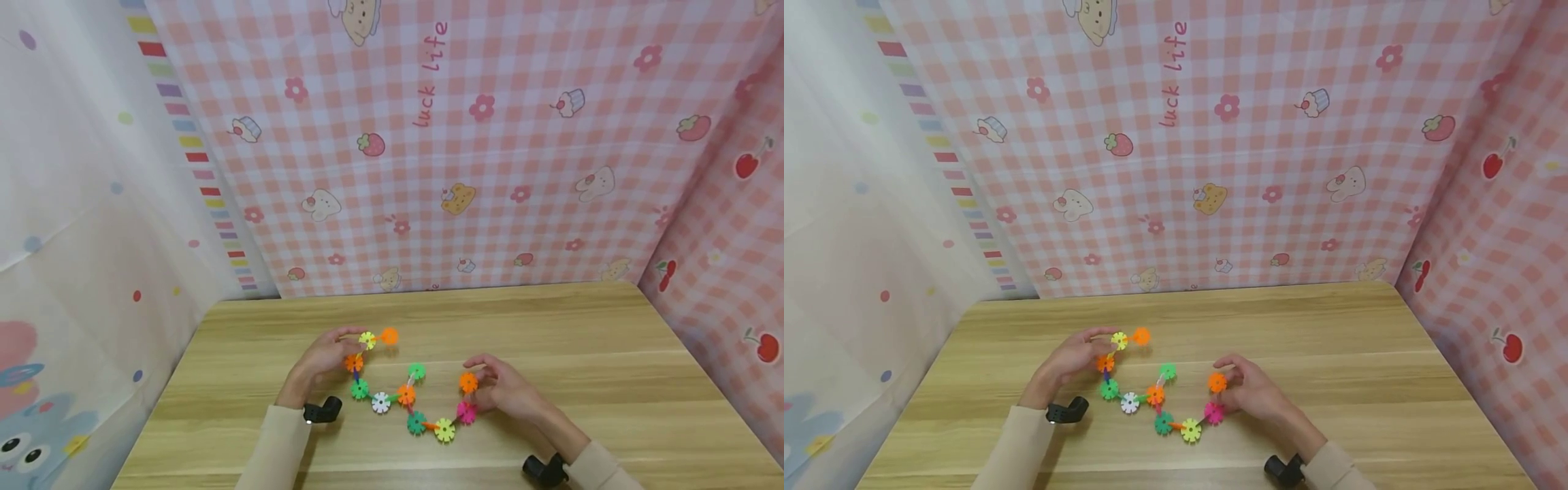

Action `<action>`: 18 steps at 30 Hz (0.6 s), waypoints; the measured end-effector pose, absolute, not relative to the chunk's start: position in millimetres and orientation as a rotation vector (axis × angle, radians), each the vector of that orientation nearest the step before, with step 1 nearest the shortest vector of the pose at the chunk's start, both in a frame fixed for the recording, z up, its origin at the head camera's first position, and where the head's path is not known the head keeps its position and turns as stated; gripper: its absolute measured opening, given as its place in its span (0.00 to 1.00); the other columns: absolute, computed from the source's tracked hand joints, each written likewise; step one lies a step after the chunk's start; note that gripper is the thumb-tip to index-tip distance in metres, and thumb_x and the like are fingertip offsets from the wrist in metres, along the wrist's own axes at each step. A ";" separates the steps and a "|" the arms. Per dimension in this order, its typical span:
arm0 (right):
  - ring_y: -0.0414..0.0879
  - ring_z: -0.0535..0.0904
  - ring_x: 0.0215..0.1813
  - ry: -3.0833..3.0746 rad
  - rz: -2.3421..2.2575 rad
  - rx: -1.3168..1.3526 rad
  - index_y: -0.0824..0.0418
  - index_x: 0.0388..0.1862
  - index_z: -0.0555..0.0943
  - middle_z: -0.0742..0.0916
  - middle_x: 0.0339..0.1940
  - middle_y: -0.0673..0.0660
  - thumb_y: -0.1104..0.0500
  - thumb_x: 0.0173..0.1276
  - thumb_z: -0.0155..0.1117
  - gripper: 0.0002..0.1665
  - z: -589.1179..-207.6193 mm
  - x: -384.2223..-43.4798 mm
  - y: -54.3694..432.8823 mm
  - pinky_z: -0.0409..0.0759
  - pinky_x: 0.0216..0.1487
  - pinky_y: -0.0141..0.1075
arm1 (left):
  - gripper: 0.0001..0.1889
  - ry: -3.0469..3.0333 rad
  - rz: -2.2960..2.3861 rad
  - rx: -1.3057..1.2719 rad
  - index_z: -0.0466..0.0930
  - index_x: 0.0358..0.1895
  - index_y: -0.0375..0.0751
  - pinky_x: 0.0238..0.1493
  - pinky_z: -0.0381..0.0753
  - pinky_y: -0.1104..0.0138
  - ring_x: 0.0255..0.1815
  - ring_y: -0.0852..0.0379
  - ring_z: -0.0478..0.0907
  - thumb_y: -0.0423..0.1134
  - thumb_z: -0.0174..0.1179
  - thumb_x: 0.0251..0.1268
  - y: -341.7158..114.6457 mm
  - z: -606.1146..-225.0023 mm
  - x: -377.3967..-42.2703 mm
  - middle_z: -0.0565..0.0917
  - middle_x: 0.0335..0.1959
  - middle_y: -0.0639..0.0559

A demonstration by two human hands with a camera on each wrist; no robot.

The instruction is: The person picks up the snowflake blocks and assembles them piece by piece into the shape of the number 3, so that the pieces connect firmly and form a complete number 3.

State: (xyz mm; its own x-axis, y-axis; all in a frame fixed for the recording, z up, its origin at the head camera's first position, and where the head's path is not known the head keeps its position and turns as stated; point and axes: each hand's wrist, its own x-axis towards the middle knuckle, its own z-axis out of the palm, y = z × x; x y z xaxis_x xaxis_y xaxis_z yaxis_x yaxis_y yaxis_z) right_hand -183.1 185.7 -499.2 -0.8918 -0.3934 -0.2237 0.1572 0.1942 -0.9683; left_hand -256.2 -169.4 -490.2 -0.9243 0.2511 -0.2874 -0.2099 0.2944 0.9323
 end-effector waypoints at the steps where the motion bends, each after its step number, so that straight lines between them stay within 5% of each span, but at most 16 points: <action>1: 0.51 0.83 0.40 2.061 -1.744 -0.210 0.71 0.66 0.66 0.77 0.44 0.65 0.71 0.58 0.65 0.36 -499.4 -184.2 186.6 0.86 0.42 0.43 | 0.21 2.180 1.674 0.048 0.76 0.63 0.41 0.47 0.79 0.61 0.46 0.53 0.78 0.38 0.60 0.69 -169.5 -489.6 -256.1 0.82 0.52 0.44; 10: 0.49 0.83 0.38 2.048 -1.729 -0.132 0.69 0.65 0.68 0.83 0.45 0.62 0.67 0.61 0.66 0.33 -504.7 -192.1 192.2 0.84 0.44 0.41 | 0.22 2.144 1.705 0.082 0.73 0.64 0.34 0.64 0.73 0.49 0.59 0.45 0.78 0.37 0.58 0.70 -168.7 -486.6 -257.5 0.84 0.55 0.42; 18: 0.45 0.78 0.33 1.957 -1.785 -0.153 0.71 0.63 0.67 0.79 0.32 0.53 0.67 0.63 0.65 0.31 -503.8 -193.9 198.4 0.81 0.37 0.34 | 0.23 2.120 1.740 0.123 0.72 0.65 0.34 0.45 0.77 0.66 0.49 0.52 0.80 0.35 0.61 0.68 -170.1 -487.2 -257.1 0.82 0.54 0.36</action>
State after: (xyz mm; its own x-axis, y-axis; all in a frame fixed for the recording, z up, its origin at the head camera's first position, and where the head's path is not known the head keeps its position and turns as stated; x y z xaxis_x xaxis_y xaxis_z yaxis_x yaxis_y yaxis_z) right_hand -193.9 198.4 -503.8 -0.8769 -0.3955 -0.2731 0.2358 0.1411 -0.9615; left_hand -257.1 -170.1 -487.2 -0.9185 0.3113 -0.2440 -0.1786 0.2239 0.9581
